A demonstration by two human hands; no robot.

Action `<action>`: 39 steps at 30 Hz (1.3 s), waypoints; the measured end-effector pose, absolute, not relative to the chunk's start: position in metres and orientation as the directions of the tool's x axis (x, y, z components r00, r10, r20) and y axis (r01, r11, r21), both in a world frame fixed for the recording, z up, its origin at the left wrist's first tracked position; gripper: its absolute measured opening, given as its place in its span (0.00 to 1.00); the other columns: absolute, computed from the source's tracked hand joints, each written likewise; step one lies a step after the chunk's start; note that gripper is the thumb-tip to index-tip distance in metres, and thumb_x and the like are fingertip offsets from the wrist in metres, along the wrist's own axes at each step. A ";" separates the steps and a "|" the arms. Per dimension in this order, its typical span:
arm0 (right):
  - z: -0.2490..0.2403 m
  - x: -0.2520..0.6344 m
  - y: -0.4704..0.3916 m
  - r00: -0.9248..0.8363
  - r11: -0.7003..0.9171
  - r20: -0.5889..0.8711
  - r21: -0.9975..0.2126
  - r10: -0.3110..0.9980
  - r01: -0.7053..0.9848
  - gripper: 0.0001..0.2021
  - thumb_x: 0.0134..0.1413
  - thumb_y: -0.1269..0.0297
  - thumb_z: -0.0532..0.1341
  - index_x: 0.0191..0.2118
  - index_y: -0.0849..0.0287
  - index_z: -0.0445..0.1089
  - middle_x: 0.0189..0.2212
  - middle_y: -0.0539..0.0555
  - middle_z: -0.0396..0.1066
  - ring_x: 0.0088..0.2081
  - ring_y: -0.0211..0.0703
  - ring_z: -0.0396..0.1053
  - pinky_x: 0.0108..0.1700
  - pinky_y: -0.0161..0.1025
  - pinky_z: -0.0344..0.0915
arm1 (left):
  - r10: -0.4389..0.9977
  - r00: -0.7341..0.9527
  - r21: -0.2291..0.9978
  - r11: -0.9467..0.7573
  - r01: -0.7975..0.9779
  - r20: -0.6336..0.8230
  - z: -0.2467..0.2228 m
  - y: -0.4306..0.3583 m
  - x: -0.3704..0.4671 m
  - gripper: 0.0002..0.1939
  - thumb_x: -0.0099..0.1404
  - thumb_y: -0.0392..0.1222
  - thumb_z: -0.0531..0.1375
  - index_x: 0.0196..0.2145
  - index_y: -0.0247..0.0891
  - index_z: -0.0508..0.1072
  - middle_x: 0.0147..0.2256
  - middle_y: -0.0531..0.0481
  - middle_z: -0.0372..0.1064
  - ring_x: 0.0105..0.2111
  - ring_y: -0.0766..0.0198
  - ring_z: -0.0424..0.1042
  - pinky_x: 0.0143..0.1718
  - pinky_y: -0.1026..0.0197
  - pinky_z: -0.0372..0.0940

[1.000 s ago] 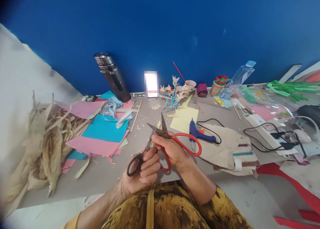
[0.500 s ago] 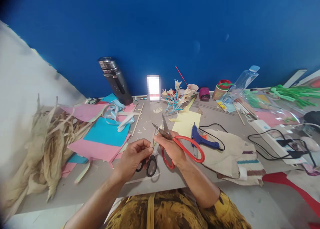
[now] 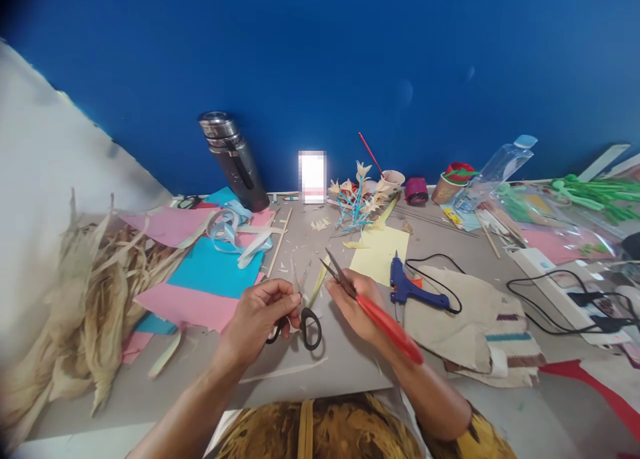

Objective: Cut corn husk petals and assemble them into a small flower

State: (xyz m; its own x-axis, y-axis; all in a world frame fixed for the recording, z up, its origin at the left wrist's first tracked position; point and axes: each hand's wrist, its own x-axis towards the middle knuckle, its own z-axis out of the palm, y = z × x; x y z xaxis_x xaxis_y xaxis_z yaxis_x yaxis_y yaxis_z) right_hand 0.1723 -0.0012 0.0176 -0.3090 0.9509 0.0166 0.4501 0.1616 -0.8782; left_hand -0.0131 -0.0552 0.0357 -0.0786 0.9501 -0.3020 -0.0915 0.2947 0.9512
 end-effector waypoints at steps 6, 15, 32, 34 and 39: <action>0.030 0.184 -0.003 -0.520 0.541 0.148 -0.202 0.841 0.816 0.08 0.59 0.66 0.56 0.30 0.58 0.70 0.24 0.53 0.72 0.28 0.43 0.66 0.34 0.39 0.48 | 0.949 -0.109 0.950 0.283 -0.132 -0.297 0.040 -0.052 -0.023 0.12 0.55 0.44 0.65 0.21 0.36 0.69 0.15 0.51 0.69 0.14 0.69 0.63 0.17 0.67 0.59; 0.043 0.171 -0.005 -0.582 0.580 0.016 0.060 0.813 0.813 0.08 0.59 0.76 0.55 0.34 0.58 0.70 0.27 0.55 0.75 0.32 0.47 0.70 0.35 0.43 0.46 | 0.937 -0.115 0.940 0.313 -0.133 -0.329 0.038 -0.052 -0.024 0.12 0.54 0.44 0.66 0.21 0.36 0.69 0.16 0.51 0.69 0.14 0.68 0.65 0.17 0.66 0.60; 0.037 0.172 -0.001 -0.589 0.586 0.006 0.088 0.808 0.805 0.06 0.61 0.75 0.57 0.36 0.59 0.69 0.28 0.55 0.75 0.33 0.48 0.71 0.36 0.44 0.46 | 0.928 -0.116 0.929 0.334 -0.157 -0.353 0.032 -0.055 -0.022 0.13 0.54 0.45 0.66 0.21 0.36 0.68 0.16 0.51 0.68 0.16 0.67 0.67 0.18 0.66 0.61; 0.037 0.173 -0.001 -0.570 0.566 0.009 0.095 0.822 0.819 0.06 0.61 0.75 0.56 0.36 0.59 0.69 0.28 0.56 0.75 0.33 0.48 0.71 0.36 0.44 0.46 | 0.924 -0.115 0.924 0.344 -0.168 -0.365 0.032 -0.055 -0.021 0.13 0.53 0.45 0.66 0.21 0.36 0.68 0.16 0.52 0.68 0.16 0.66 0.68 0.18 0.66 0.61; 0.035 0.173 -0.001 -0.591 0.590 0.003 0.075 0.806 0.804 0.06 0.62 0.74 0.56 0.36 0.59 0.69 0.30 0.55 0.75 0.34 0.48 0.72 0.36 0.44 0.46 | 0.924 -0.086 0.916 0.351 -0.195 -0.372 0.032 -0.055 -0.019 0.12 0.52 0.44 0.66 0.21 0.36 0.69 0.15 0.51 0.68 0.15 0.66 0.67 0.17 0.66 0.60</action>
